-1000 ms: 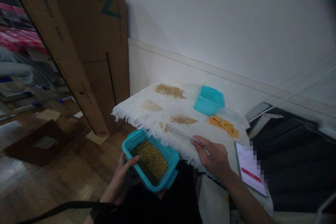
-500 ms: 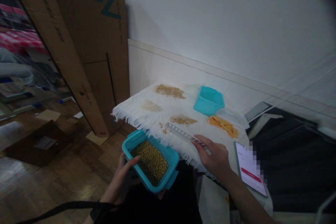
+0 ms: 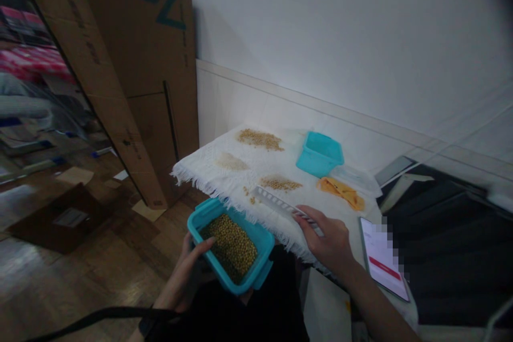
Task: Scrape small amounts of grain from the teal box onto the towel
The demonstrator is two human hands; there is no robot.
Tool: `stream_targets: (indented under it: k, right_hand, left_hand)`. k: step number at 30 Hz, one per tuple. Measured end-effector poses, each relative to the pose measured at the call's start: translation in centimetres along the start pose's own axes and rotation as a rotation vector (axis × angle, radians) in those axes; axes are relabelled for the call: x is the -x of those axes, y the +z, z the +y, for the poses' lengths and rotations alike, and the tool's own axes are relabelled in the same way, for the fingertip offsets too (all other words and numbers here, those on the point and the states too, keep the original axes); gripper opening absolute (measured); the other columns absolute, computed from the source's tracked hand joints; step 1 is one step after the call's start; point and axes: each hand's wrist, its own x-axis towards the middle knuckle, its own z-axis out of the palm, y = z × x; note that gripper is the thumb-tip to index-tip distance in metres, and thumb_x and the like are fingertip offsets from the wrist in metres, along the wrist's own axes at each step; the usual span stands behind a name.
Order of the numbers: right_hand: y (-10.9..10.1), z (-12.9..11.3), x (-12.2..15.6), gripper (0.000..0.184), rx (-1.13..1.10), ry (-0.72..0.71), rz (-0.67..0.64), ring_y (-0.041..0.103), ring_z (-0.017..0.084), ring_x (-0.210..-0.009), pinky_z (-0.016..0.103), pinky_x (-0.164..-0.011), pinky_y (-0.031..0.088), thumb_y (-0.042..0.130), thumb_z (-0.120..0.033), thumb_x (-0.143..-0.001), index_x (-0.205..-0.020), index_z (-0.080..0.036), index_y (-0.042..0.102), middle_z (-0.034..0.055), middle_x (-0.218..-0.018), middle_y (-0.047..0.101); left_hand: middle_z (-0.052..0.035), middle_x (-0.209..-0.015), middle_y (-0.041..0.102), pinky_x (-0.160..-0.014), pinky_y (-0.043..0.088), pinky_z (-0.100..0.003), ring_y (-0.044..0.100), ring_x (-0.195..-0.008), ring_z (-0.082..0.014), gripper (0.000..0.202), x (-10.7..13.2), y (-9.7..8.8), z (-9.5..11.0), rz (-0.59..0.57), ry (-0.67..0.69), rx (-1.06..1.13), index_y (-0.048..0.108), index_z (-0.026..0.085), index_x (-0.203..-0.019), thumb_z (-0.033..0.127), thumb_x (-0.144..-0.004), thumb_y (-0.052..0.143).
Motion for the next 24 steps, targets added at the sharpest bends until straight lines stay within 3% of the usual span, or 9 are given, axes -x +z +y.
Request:
stream_targets:
  k: [6,14,19,24]
  right_hand:
    - [-0.1,0.2,0.0,0.018,-0.025,0.005,0.001,0.077,0.015,-0.056,0.02,-0.055,0.056,0.056,-0.029,-0.108,-0.109,-0.019,0.071,0.0026,-0.08,0.083]
    - [-0.2,-0.3,-0.2,0.02,-0.037,-0.015,-0.02,0.075,0.014,-0.054,0.019,-0.055,0.055,0.054,-0.029,-0.109,-0.108,-0.019,0.071,0.0018,-0.08,0.083]
    - [0.0,-0.6,-0.2,0.018,-0.023,-0.05,-0.017,0.074,0.013,-0.052,0.019,-0.053,0.053,0.054,-0.026,-0.109,-0.109,-0.019,0.07,0.0015,-0.078,0.082]
    - [-0.2,-1.6,0.8,0.016,-0.076,-0.12,-0.06,0.079,0.013,-0.067,0.019,-0.066,0.06,0.055,-0.018,-0.105,-0.113,-0.02,0.069,0.0025,-0.089,0.084]
  left_hand:
    - [-0.0112,-0.149,0.065,-0.1,0.06,-0.059,0.063,-0.135,-0.0432,0.081,0.1,-0.2,0.4,-0.049,-0.034,0.018,0.048,0.038,-0.146,0.044,-0.076,0.088]
    - [-0.0098,-0.155,0.06,-0.099,0.061,-0.058,0.059,-0.14,-0.0416,0.072,0.0,-0.2,0.2,-0.04,-0.021,0.006,0.05,0.038,-0.141,0.044,-0.078,0.086]
    - [-0.0089,-0.148,0.065,-0.099,0.061,-0.058,0.065,-0.133,-0.042,0.073,-0.1,-0.1,-0.1,0.003,-0.007,0.019,0.053,0.038,-0.14,0.043,-0.076,0.087]
    - [-0.0104,-0.144,0.068,-0.095,0.063,-0.057,0.069,-0.128,-0.0401,0.072,0.1,0.2,0.0,0.024,0.013,0.026,0.052,0.037,-0.141,0.04,-0.077,0.085]
